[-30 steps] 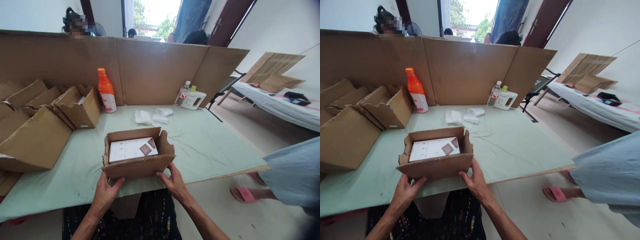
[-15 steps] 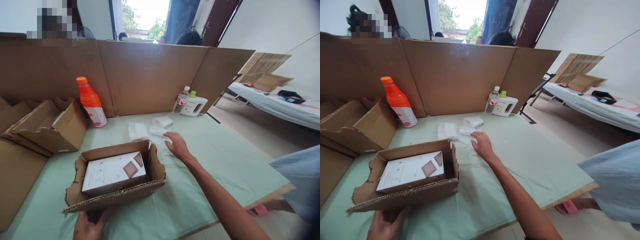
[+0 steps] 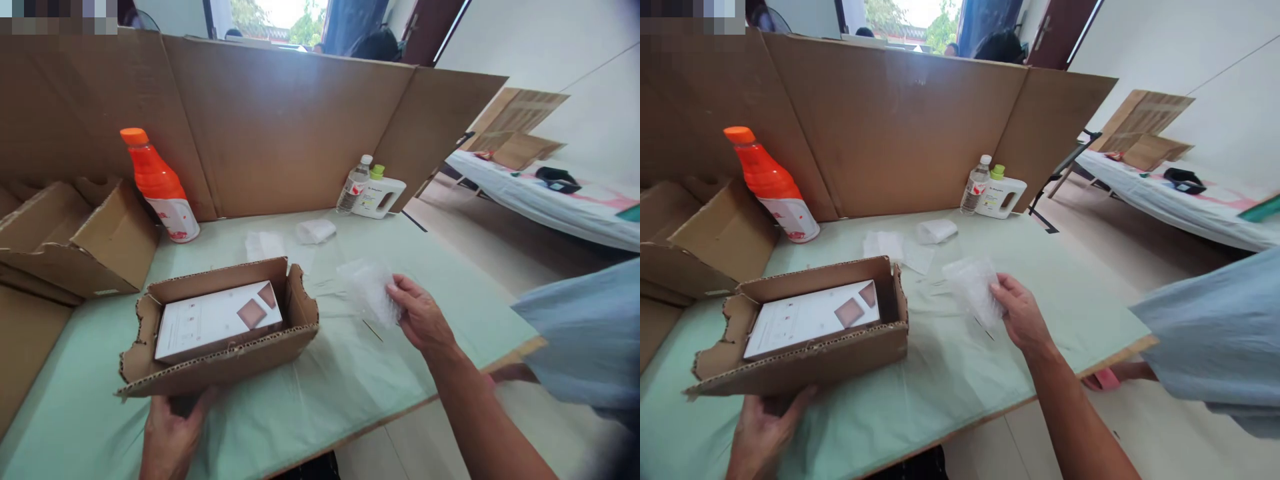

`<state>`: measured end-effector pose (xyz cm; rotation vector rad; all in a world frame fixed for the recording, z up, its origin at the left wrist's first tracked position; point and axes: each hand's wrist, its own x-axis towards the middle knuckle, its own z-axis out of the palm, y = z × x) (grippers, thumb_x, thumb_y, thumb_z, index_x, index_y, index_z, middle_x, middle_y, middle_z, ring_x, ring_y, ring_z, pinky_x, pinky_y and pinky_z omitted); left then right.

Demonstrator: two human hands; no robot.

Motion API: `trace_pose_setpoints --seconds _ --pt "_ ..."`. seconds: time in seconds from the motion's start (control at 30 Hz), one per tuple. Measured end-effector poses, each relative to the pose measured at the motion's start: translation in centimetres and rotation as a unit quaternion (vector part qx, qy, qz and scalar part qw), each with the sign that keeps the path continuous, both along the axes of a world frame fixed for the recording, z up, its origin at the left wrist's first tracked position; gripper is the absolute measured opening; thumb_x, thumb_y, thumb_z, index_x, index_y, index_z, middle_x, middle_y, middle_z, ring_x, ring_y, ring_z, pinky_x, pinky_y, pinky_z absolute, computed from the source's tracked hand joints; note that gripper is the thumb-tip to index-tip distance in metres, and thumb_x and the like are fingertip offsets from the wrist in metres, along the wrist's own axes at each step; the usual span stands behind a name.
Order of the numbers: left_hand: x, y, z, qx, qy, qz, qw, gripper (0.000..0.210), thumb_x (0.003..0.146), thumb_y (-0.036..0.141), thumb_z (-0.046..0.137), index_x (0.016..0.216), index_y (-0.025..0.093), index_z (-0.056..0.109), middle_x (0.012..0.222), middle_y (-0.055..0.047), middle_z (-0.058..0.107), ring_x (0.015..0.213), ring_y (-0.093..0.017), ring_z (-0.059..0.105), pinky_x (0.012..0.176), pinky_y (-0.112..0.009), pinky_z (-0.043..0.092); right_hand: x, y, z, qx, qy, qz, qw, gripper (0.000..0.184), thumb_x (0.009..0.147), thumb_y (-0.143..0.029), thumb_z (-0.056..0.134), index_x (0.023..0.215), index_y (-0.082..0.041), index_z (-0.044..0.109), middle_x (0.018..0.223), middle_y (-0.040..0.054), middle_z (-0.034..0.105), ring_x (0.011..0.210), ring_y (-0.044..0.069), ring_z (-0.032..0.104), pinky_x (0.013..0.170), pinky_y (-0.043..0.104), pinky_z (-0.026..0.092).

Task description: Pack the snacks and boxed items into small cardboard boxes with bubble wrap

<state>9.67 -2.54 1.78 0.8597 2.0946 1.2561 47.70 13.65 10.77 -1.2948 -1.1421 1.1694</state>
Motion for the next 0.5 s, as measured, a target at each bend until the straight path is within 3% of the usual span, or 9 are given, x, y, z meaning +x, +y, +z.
trace_pose_setpoints --seconds 0.07,0.13,0.2,0.23,0.3,0.37,0.5 --pt "0.1 0.2 0.7 0.003 0.007 -0.004 1.000 0.076 0.066 0.061 0.074 0.127 0.018 0.055 0.118 -0.012 0.068 0.118 -0.034 0.062 0.109 -0.052 0.043 -0.2 -3.2 -1.2 -0.081 0.036 0.054 0.995 0.035 0.070 -0.047 0.077 0.091 -0.020 0.067 0.083 0.0040 0.071 0.066 0.017 0.063 0.061 0.027 0.050" --pt "0.2 0.3 1.1 0.004 0.021 -0.008 1.000 0.081 0.065 0.065 0.073 0.128 0.018 0.054 0.121 -0.013 0.067 0.121 -0.036 0.059 0.110 -0.054 0.041 -1.3 -5.1 -2.9 -0.134 0.025 0.156 0.978 0.035 0.074 -0.048 0.074 0.091 -0.018 0.068 0.081 0.0040 0.071 0.066 0.017 0.064 0.060 0.027 0.049" --pt "0.2 0.3 1.3 -0.003 0.028 -0.011 1.000 0.084 0.065 0.067 0.072 0.130 0.018 0.053 0.121 -0.014 0.066 0.121 -0.037 0.059 0.109 -0.055 0.041 -2.8 -5.4 -4.2 -0.115 -0.052 0.258 0.958 0.036 0.081 -0.050 0.067 0.095 -0.017 0.070 0.084 0.0048 0.072 0.072 0.018 0.065 0.064 0.028 0.050" --pt "0.1 0.3 1.3 -0.012 0.029 -0.008 0.999 0.084 0.064 0.068 0.071 0.130 0.018 0.053 0.119 -0.015 0.067 0.120 -0.038 0.060 0.108 -0.056 0.042 -3.5 -5.0 -4.6 -0.074 -0.119 0.277 0.951 0.035 0.083 -0.049 0.064 0.097 -0.017 0.071 0.088 0.0057 0.073 0.076 0.019 0.066 0.066 0.029 0.051" --pt "0.1 0.1 1.1 -0.023 0.025 -0.002 0.999 0.083 0.064 0.069 0.070 0.128 0.018 0.054 0.113 -0.014 0.069 0.115 -0.038 0.063 0.106 -0.058 0.043 -4.2 -2.9 -4.6 0.033 -0.290 0.240 0.926 0.032 0.087 -0.043 0.060 0.101 -0.018 0.072 0.096 0.0069 0.074 0.083 0.020 0.066 0.071 0.030 0.052" --pt "0.0 -0.1 0.8 -0.020 0.024 -0.001 1.000 0.078 0.066 0.068 0.069 0.126 0.019 0.056 0.109 -0.012 0.070 0.112 -0.036 0.064 0.105 -0.056 0.045 -4.2 0.5 -3.8 0.109 -0.420 0.160 0.887 0.028 0.089 -0.037 0.058 0.104 -0.018 0.072 0.100 0.0074 0.074 0.086 0.020 0.066 0.077 0.032 0.053" --pt "-0.1 -0.6 -0.3 -0.021 0.043 0.007 0.999 0.067 0.072 0.062 0.066 0.125 0.022 0.057 0.108 -0.008 0.072 0.114 -0.034 0.065 0.104 -0.050 0.049 -4.2 9.3 -2.2 0.149 -0.498 0.086 0.850 0.030 0.088 -0.021 0.056 0.115 -0.016 0.069 0.119 0.0141 0.069 0.111 0.028 0.059 0.099 0.044 0.042"
